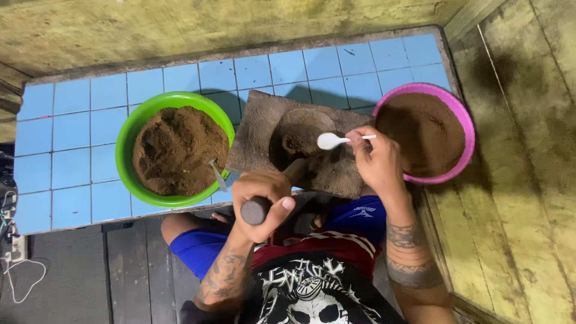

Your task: The person grinds a brown material in a stone mortar using a pestle. They repeatedly scoop the ground material with a white plastic spoon and transfer it into a pink bowl.

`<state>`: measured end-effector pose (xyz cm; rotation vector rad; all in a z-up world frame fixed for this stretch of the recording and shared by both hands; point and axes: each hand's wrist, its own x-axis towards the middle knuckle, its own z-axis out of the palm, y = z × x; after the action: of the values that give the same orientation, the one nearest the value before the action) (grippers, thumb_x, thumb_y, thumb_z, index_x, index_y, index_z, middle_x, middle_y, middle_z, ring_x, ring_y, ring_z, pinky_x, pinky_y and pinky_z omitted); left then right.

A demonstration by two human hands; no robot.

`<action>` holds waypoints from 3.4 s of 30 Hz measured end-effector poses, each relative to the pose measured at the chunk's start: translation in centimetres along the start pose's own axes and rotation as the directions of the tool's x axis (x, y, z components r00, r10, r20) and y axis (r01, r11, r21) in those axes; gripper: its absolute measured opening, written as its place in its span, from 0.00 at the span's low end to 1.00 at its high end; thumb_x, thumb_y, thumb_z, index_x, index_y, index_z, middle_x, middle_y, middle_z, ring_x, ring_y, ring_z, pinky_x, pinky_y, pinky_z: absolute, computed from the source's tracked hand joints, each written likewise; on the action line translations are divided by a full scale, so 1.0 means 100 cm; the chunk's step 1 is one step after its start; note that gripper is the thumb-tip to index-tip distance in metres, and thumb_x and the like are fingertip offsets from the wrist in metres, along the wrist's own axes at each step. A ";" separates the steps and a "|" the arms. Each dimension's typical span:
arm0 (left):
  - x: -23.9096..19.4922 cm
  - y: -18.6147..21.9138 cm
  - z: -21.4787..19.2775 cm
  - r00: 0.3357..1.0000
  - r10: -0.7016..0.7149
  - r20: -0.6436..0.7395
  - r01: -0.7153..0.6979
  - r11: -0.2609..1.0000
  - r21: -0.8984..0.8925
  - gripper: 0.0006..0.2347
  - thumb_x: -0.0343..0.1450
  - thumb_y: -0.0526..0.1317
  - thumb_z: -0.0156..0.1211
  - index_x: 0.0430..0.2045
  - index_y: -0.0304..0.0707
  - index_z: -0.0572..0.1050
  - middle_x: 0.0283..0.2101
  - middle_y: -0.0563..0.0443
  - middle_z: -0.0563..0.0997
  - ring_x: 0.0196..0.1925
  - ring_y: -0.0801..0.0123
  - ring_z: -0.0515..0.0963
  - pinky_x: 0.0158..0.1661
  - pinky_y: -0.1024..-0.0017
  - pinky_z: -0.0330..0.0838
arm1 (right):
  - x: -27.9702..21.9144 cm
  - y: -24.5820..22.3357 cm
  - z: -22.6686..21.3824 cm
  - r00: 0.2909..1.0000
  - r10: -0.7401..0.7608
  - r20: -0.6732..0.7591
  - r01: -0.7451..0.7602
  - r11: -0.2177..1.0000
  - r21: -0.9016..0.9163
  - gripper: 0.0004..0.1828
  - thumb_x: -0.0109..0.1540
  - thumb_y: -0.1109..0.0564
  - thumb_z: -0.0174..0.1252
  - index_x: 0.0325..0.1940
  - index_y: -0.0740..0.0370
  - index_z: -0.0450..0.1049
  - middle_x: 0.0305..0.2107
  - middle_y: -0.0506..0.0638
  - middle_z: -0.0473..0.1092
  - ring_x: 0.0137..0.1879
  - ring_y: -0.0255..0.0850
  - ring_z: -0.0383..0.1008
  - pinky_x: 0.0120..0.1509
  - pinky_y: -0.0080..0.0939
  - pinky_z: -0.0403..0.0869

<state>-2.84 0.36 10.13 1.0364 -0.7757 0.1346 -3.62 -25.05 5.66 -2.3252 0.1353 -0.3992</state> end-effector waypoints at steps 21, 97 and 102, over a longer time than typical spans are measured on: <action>-0.039 -0.073 -0.012 0.983 -0.097 -0.157 0.115 0.987 0.108 0.16 0.70 0.32 0.63 0.09 0.36 0.68 0.12 0.48 0.70 0.15 0.62 0.69 0.23 0.69 0.67 | 0.039 -0.033 0.038 0.947 -0.141 0.289 0.156 0.987 -0.029 0.08 0.67 0.59 0.56 0.45 0.55 0.81 0.34 0.57 0.78 0.45 0.58 0.80 0.50 0.51 0.78; -0.026 -0.098 -0.023 0.950 0.142 -0.279 -0.124 0.989 0.079 0.15 0.66 0.31 0.64 0.06 0.35 0.68 0.07 0.49 0.65 0.08 0.65 0.63 0.14 0.70 0.59 | -0.001 0.070 0.058 0.960 0.275 0.043 -0.230 0.697 0.679 0.14 0.72 0.57 0.48 0.49 0.69 0.75 0.25 0.65 0.76 0.16 0.37 0.72 0.16 0.25 0.65; -0.031 -0.127 -0.045 0.928 0.136 -0.348 -0.127 0.991 0.048 0.14 0.69 0.30 0.60 0.09 0.32 0.69 0.08 0.50 0.66 0.09 0.67 0.64 0.15 0.71 0.62 | 0.003 0.067 0.057 0.961 0.277 -0.023 -0.178 0.678 0.713 0.14 0.71 0.54 0.50 0.48 0.69 0.75 0.34 0.69 0.78 0.17 0.35 0.71 0.17 0.24 0.64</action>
<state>2.88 -1.93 -2.26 0.9493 -0.5176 0.4340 -1.37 -26.03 -2.76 -1.4875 0.2809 -0.3874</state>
